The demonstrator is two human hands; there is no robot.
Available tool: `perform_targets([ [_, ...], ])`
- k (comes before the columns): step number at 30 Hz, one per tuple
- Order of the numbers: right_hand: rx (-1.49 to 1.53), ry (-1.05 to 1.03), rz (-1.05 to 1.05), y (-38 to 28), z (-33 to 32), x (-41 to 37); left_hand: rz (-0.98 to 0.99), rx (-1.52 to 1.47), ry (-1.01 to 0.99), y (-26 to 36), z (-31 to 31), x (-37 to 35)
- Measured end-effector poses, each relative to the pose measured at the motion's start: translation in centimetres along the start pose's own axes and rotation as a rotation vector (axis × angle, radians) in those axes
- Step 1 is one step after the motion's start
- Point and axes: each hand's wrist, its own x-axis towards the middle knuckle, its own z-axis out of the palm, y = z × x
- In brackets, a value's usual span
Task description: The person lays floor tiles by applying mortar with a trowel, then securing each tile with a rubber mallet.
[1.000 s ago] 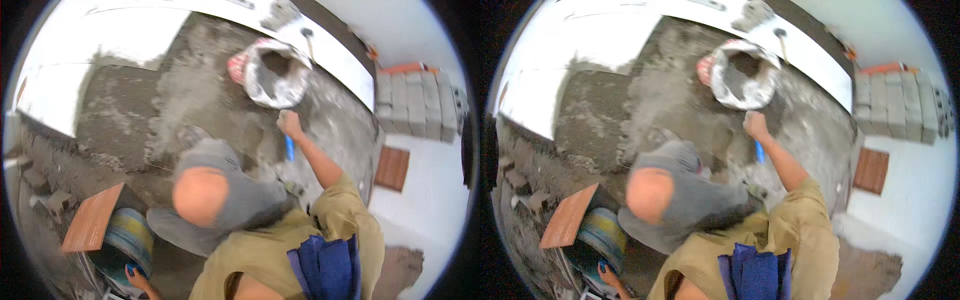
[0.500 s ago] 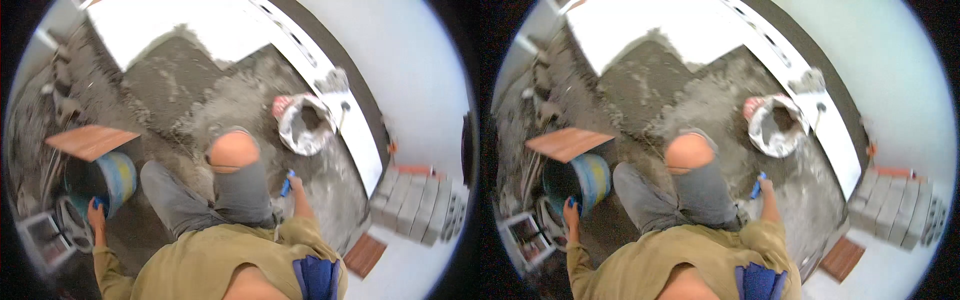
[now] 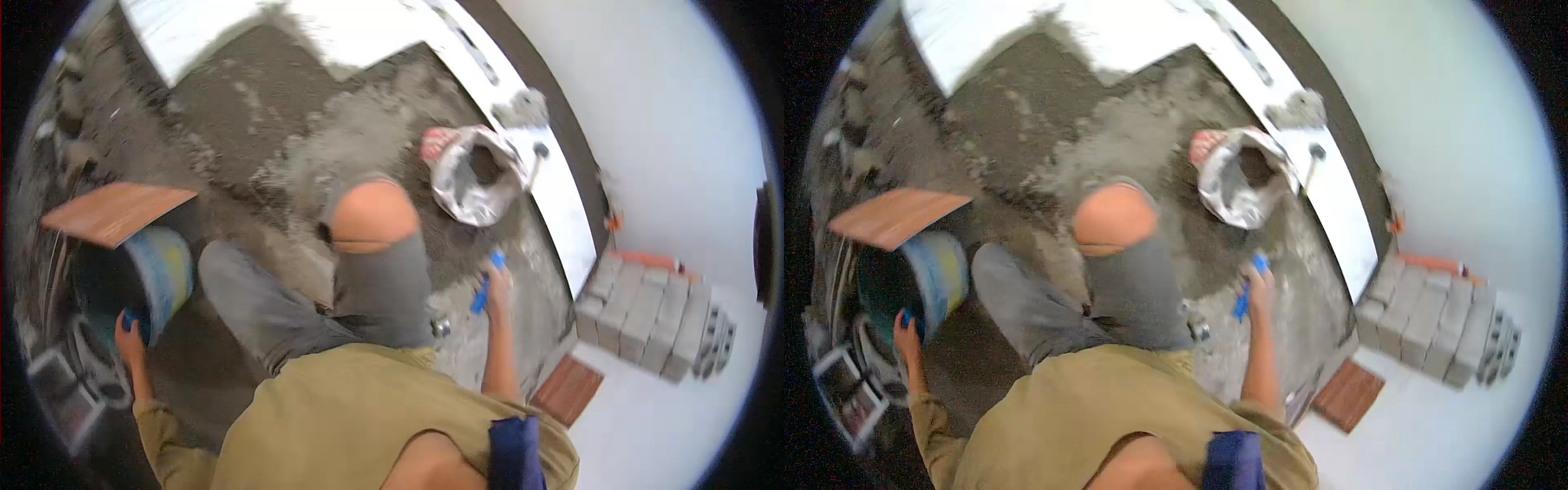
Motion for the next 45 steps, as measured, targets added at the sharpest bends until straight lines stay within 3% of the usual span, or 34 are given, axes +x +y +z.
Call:
perform_targets([
  [2, 0.156, -0.378, 0.087, -3.6, 4.3, 0.3, 0.134, -0.036, 0.02, -0.9, 2.0, 2.4],
  [5, -0.074, -0.357, -0.114, -2.0, 10.9, 4.6, 0.085, -0.05, 0.02, -0.5, 0.3, 0.8],
  [7, -0.645, -0.31, -0.511, 1.2, 15.0, 9.0, 0.046, -0.062, 0.067, 3.1, -0.6, -0.9],
  [8, -0.636, -0.336, -0.522, 1.4, 17.1, 9.3, 0.036, -0.008, 0.083, 4.8, -1.2, -1.8],
  [10, -0.919, -0.18, -0.488, 1.4, 21.5, 9.6, -0.03, -0.021, 0.051, 4.4, -1.2, -1.4],
  [15, -0.843, -0.22, -0.358, 7.1, 27.9, 14.9, -0.056, -0.027, 0.073, 5.0, -1.0, -1.5],
  [20, -1.055, -0.147, -0.307, 8.3, 30.3, 17.2, -0.057, -0.053, 0.101, 5.7, -1.3, -1.7],
  [25, -1.007, -0.172, -0.414, 0.6, 30.2, 18.1, -0.112, -0.073, 0.13, 6.9, -1.7, -2.2],
  [27, -0.83, -0.57, -0.33, -3.3, 30.3, 20.4, -0.061, -0.15, 0.105, 6.4, -1.3, -2.0],
  [28, -0.819, -0.529, -0.543, -6.2, 30.8, 18.7, -0.062, -0.156, 0.108, 6.7, -1.6, -1.9],
  [30, -0.804, -0.507, -0.572, -7.6, 32.4, 22.8, -0.077, -0.17, 0.072, 7.1, -1.4, -1.9],
  [31, -0.785, -0.491, -0.588, -8.3, 33.4, 25.3, 0.0, -0.313, 0.052, 3.4, -0.2, -1.1],
  [34, -0.763, -0.553, -0.535, -13.5, 36.2, 27.7, -0.168, -0.286, -0.016, 4.6, -0.2, -1.2],
  [37, -0.888, -0.485, -0.617, -13.3, 38.5, 32.7, -0.003, -0.066, 0.062, 3.9, -0.4, -0.8],
  [40, -0.939, -0.569, -0.727, -11.6, 39.5, 32.0, -0.106, -0.269, 0.012, 3.7, 0.1, -0.9],
  [41, -0.947, -0.561, -0.723, -11.9, 39.7, 30.5, -0.128, -0.206, 0.007, 5.1, -0.6, -1.2],
  [43, -0.936, -0.771, -0.637, -13.1, 40.3, 26.3, -0.156, -0.149, -0.001, 5.7, -0.1, -1.4],
  [45, -0.915, -0.76, -0.556, -14.0, 40.9, 24.9, -0.138, -0.189, 0.017, 4.1, -0.4, -1.0],
])
